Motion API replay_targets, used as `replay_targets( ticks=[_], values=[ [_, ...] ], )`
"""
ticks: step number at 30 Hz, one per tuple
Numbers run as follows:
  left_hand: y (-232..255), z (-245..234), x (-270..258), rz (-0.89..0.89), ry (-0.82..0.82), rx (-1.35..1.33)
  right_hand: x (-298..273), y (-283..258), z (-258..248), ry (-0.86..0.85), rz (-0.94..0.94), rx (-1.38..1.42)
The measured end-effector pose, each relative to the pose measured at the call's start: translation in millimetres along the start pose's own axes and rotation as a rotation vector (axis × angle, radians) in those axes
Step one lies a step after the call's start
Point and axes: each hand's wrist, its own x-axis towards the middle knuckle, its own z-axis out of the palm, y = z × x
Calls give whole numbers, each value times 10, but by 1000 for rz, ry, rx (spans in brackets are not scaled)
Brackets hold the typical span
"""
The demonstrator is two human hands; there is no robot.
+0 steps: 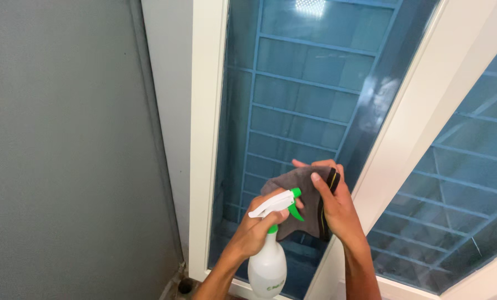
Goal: The person sprays a cleaning solution onto a glass window and wipes the surface with a cloth. They repeatedly spray and wipe different sections of the window to clean it.
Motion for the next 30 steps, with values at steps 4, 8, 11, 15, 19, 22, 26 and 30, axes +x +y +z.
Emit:
replay_targets(
  ticks=[4,8,11,15,19,22,26,30],
  values=[
    [-6,53,38,116,189,-30,-117,-25,146,429,-88,-565],
    [-27,116,84,110,361,48,-365,-10,174,127,-27,-375],
    [-16,202,107,174,405,261,-467,6,230,-281,-17,-290],
    [35,288,152,104,406,506,-496,62,404,-304,164,-268],
    [59,301,145,233,408,575,-476,133,599,-186,-37,-160],
    [33,251,148,236,357,571,-459,200,712,-70,-94,-131],
    [147,44,136,68,260,313,-302,251,690,4,128,-154],
    [322,-275,95,-19,481,180,-166,275,536,-10,167,-78]
  ],
)
